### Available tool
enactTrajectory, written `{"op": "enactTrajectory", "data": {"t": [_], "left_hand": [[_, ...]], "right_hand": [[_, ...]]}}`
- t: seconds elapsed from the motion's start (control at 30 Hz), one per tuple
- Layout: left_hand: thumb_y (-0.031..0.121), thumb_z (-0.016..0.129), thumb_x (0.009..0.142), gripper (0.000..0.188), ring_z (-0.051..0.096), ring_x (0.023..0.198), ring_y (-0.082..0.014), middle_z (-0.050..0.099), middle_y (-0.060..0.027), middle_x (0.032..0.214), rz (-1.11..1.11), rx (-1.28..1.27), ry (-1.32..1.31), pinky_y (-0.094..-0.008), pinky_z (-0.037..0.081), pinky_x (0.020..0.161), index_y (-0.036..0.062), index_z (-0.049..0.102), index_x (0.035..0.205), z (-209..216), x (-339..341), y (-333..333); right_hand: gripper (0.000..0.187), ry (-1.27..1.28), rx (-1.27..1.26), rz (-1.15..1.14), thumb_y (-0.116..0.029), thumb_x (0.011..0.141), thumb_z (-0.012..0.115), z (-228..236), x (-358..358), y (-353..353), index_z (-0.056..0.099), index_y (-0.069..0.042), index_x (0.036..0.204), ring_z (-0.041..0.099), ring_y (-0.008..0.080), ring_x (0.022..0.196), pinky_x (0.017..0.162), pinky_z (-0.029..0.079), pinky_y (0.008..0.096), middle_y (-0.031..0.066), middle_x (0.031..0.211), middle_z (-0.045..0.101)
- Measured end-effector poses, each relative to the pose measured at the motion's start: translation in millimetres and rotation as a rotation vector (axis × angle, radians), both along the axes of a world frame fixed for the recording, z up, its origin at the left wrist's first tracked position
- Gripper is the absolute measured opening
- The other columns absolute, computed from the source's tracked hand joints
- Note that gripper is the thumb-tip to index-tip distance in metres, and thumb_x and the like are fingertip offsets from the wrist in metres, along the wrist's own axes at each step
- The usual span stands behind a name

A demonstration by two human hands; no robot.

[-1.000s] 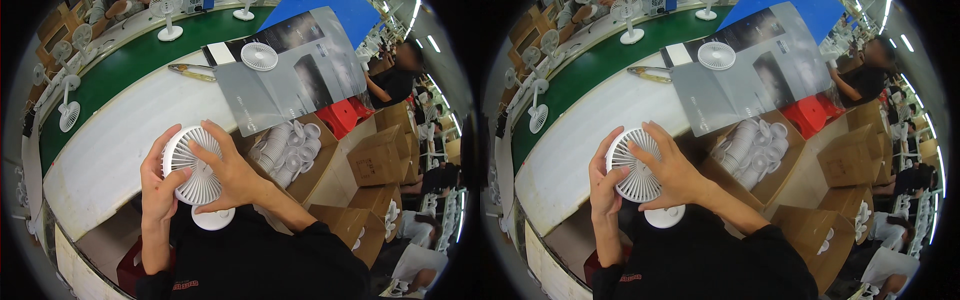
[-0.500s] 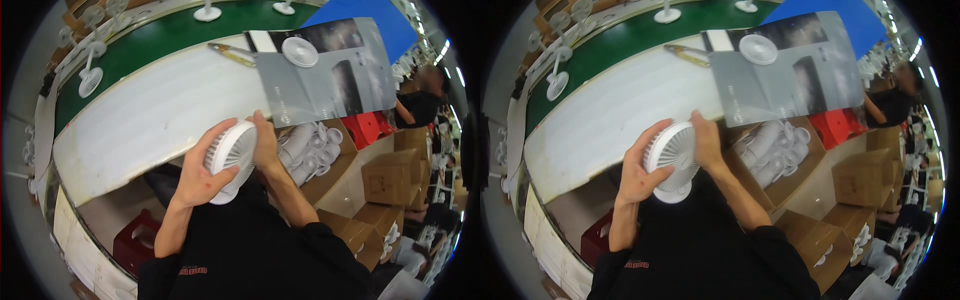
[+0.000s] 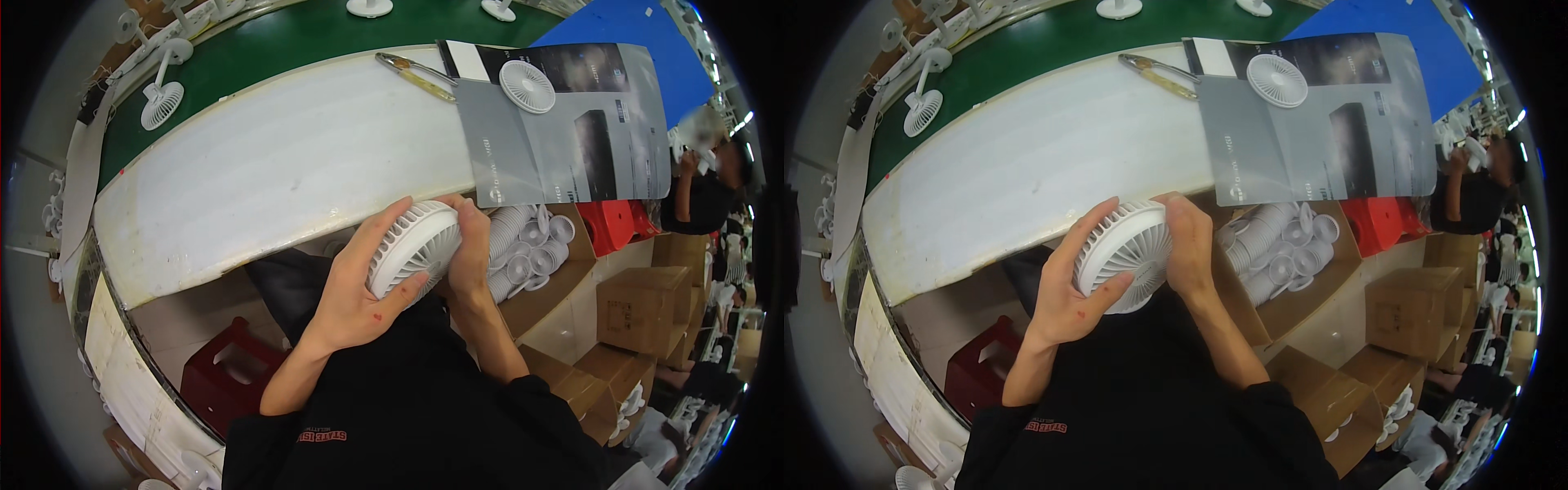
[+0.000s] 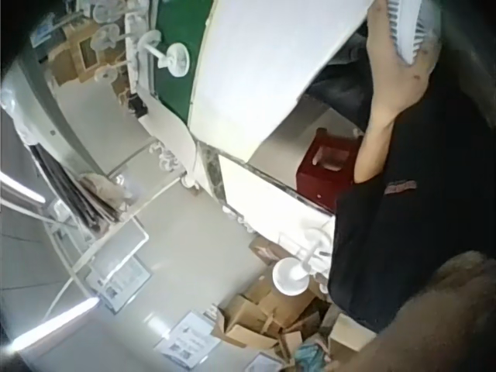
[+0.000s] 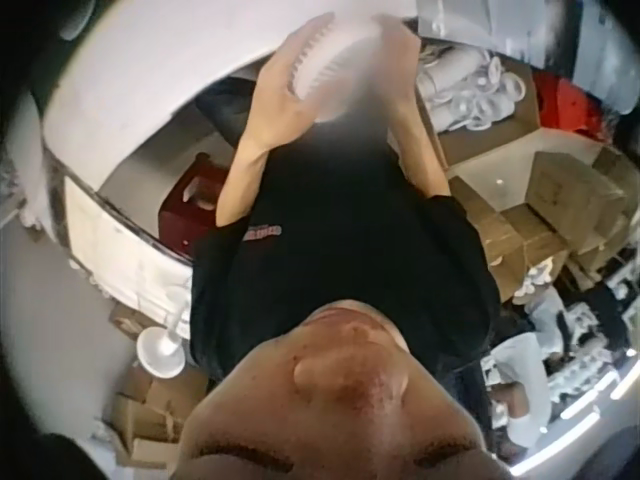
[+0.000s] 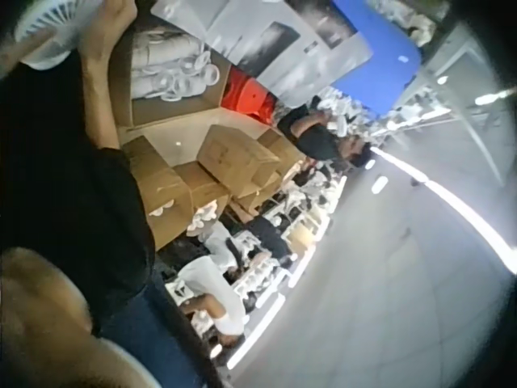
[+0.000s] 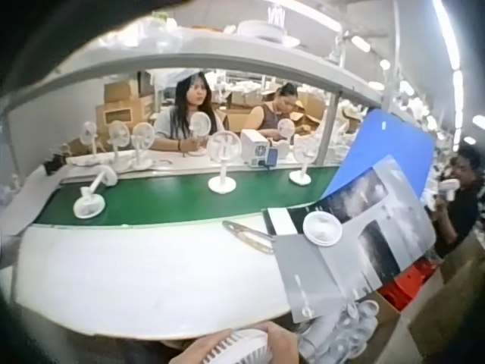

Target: Assembling and inspecting small white electric fans on a production line workbench.

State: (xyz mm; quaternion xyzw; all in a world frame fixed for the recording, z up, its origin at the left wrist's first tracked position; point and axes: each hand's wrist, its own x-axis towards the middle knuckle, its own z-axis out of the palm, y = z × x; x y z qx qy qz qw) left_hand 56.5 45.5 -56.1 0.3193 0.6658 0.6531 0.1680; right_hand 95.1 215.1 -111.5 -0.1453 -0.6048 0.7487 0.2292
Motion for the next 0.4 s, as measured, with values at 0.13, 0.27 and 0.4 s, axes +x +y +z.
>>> {"op": "enactTrajectory", "data": {"t": [0.13, 0.27, 0.4], "left_hand": [[0.005, 0.074, 0.085, 0.070, 0.059, 0.124, -0.0258, 0.059, -0.0194, 0.136, -0.036, -0.010, 0.057, -0.0365, 0.045, 0.106, -0.0023, 0.045, 0.148, 1.1, 0.1, 0.8], [0.004, 0.075, 0.082, 0.071, 0.060, 0.124, -0.0364, 0.056, -0.0236, 0.139, -0.042, -0.038, 0.239, -0.0405, 0.047, 0.105, -0.0025, 0.046, 0.146, 6.3, 2.5, 3.4], [0.005, 0.078, 0.080, 0.073, 0.059, 0.125, -0.0422, 0.053, -0.0250, 0.142, -0.055, 0.006, 0.402, -0.0434, 0.048, 0.104, -0.0032, 0.046, 0.146, 13.1, 4.9, 3.8]], "right_hand": [[0.057, -0.008, 0.057, 0.019, -0.045, 0.107, 0.037, 1.0, 3.9, 0.3, 0.065, 0.005, 0.098, 0.063, 0.0143, 0.075, 0.068, 0.051, 0.0296, 0.0097, 0.086, 0.068], [0.055, 0.034, 0.138, -0.053, -0.042, 0.105, 0.040, 7.2, 10.9, -1.3, 0.067, 0.005, 0.097, 0.061, 0.0147, 0.076, 0.071, 0.049, 0.0299, 0.0096, 0.085, 0.068], [0.067, 0.123, 0.129, -0.022, -0.056, 0.102, 0.040, 9.6, 16.8, 1.3, 0.067, 0.005, 0.100, 0.064, 0.0175, 0.079, 0.074, 0.050, 0.0306, 0.0119, 0.087, 0.069]]}}
